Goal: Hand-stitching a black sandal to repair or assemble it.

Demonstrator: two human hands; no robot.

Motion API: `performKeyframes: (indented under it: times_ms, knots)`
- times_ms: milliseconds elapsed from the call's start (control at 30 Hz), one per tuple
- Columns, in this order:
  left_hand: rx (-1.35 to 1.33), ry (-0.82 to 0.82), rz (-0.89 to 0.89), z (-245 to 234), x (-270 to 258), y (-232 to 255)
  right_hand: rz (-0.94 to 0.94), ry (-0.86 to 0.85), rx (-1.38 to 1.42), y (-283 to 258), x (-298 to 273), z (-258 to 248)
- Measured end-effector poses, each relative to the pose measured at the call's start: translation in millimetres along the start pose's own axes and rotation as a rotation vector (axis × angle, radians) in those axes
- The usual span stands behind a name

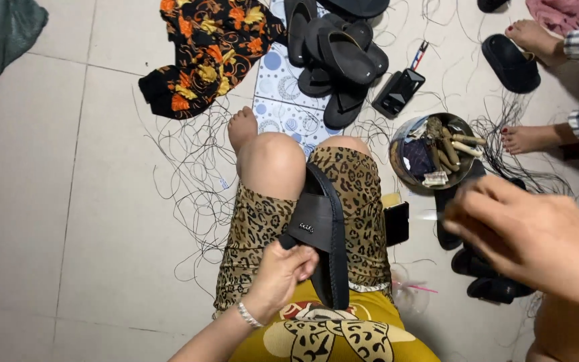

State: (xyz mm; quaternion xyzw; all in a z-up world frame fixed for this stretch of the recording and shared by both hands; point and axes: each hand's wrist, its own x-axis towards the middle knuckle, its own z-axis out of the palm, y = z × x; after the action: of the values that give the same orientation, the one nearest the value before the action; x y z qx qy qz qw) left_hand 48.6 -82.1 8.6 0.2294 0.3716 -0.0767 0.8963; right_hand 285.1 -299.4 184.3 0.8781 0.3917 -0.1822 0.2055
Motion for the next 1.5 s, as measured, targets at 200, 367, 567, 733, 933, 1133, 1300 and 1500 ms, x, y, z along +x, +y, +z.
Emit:
performKeyframes:
  times_ms: [200, 367, 567, 733, 933, 1133, 1300, 1500]
  knots:
    - [0.409, 0.091, 0.172, -38, -16, 19, -0.135, 0.166, 1.205, -52, 39, 104]
    - [0.458, 0.152, 0.297, -50, -26, 35, -0.949, -0.132, 1.475, -72, 24, 38]
    - [0.413, 0.189, 0.344, -56, -22, 42, -0.263, 0.1, 1.108, -49, 29, 61]
    - [0.458, 0.157, 0.335, -52, -23, 48, -0.396, 0.136, 1.504, -77, 40, 55]
    - [0.461, 0.188, 0.321, -60, -20, 53, -0.732, 0.171, 1.419, -47, 23, 37]
    - [0.453, 0.184, 0.32, -59, -20, 53, -0.576, 0.251, 1.149, -79, 32, 55]
    - [0.641, 0.274, 0.279, -67, -18, 53, -0.666, -0.169, 0.821, -67, 15, 69]
    - [0.718, 0.271, 0.376, -75, -20, 55, -0.222, 0.042, 0.387, -85, 43, 112]
